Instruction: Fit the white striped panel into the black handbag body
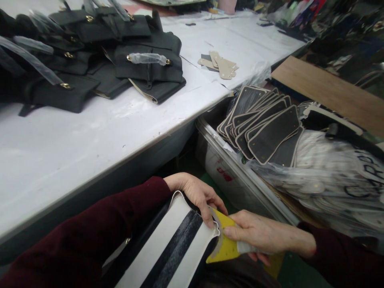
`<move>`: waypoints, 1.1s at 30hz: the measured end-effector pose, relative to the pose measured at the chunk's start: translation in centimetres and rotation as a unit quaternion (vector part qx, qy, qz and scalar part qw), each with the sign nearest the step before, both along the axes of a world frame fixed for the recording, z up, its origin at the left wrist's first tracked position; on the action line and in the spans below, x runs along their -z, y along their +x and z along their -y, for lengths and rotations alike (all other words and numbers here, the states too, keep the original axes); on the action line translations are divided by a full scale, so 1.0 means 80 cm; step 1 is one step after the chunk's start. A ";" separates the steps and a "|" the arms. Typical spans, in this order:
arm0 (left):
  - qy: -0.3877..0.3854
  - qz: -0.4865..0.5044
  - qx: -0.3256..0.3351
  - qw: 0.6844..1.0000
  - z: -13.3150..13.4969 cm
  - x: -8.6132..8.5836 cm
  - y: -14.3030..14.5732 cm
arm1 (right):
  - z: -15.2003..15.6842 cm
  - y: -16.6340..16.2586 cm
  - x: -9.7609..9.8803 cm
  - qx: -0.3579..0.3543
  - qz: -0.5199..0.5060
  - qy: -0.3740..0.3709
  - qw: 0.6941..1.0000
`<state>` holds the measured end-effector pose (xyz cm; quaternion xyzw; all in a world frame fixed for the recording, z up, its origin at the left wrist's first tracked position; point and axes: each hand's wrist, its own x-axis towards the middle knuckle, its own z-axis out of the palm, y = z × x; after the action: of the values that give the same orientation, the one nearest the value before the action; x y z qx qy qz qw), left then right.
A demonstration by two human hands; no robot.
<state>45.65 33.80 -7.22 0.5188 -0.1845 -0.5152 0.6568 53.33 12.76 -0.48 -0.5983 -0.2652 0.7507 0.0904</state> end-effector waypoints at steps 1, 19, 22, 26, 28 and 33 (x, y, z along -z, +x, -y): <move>-0.001 0.000 0.001 1.000 0.000 0.001 0.000 | 0.002 -0.001 0.002 0.010 -0.005 -0.004 1.000; 0.032 0.069 0.000 0.997 -0.005 -0.011 0.000 | -0.001 -0.026 -0.005 0.066 0.020 -0.038 0.997; 0.034 0.072 -0.005 0.997 -0.005 -0.011 -0.001 | -0.003 -0.030 -0.005 0.076 0.014 -0.048 0.996; 0.019 0.051 -0.013 0.998 -0.002 -0.011 -0.001 | 0.004 -0.045 0.006 0.122 0.001 -0.045 0.991; 0.017 0.039 -0.009 0.999 0.001 -0.011 0.000 | 0.008 -0.054 0.012 0.138 -0.002 -0.041 0.990; 0.018 0.046 -0.003 0.999 0.004 -0.006 0.003 | 0.009 -0.082 0.020 0.207 -0.035 -0.066 0.975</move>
<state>45.87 33.47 -6.77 0.5542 -0.2033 -0.4918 0.6400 46.79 12.01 -2.11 -0.6181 -0.0823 0.7520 0.2139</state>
